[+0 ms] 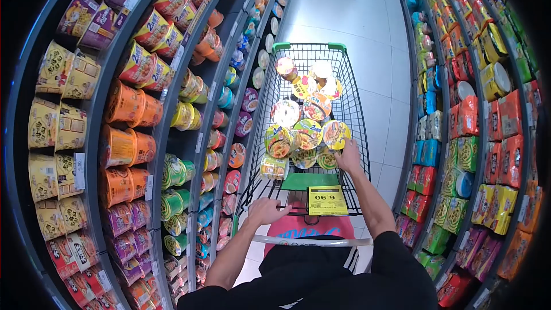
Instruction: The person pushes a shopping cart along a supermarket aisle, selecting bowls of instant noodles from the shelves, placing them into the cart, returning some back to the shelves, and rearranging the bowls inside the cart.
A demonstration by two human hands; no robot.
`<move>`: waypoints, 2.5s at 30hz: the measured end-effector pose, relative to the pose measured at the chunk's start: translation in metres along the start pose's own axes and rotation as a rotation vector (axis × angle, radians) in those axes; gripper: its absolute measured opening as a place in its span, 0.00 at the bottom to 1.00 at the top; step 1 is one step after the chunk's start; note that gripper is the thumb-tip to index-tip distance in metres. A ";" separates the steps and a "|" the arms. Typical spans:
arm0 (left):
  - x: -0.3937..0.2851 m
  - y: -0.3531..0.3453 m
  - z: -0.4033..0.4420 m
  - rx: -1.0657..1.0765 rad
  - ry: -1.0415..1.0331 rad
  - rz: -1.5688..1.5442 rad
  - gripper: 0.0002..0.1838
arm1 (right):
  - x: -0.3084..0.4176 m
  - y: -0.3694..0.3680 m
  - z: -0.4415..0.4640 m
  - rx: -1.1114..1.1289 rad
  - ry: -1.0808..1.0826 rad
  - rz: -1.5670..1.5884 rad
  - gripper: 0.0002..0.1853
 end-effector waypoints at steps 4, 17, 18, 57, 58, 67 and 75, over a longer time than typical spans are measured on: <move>-0.008 0.012 -0.006 0.022 0.020 0.010 0.36 | 0.013 -0.014 0.020 -0.004 -0.011 -0.088 0.57; 0.000 0.015 0.017 -0.098 -0.043 -0.052 0.36 | 0.012 -0.049 0.090 0.001 0.130 -0.474 0.66; -0.001 0.019 0.018 -0.082 -0.038 -0.043 0.36 | 0.014 -0.043 0.090 -0.017 0.150 -0.488 0.65; -0.108 0.059 0.006 -0.752 -0.435 -0.875 0.41 | 0.145 0.167 -0.209 -0.327 0.343 0.248 0.75; -0.120 0.055 -0.007 -0.726 -0.504 -1.004 0.43 | 0.147 0.164 -0.213 -0.339 0.362 0.242 0.75; -0.059 0.066 -0.067 -0.784 -0.376 -1.309 0.51 | 0.208 0.120 -0.234 -0.127 0.737 0.491 0.65; 0.096 0.057 -0.062 -1.171 -0.088 -1.899 0.33 | 0.150 0.042 -0.215 0.078 0.736 -0.179 0.36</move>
Point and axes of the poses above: each hand's wrist, its own z-axis towards the middle knuckle, its own y-axis out of the back of the hand, x = y × z, the point moved 5 cm from there along z, towards the middle knuckle, and after that the axes turned 7 degrees about z, right-handed, at the moved point
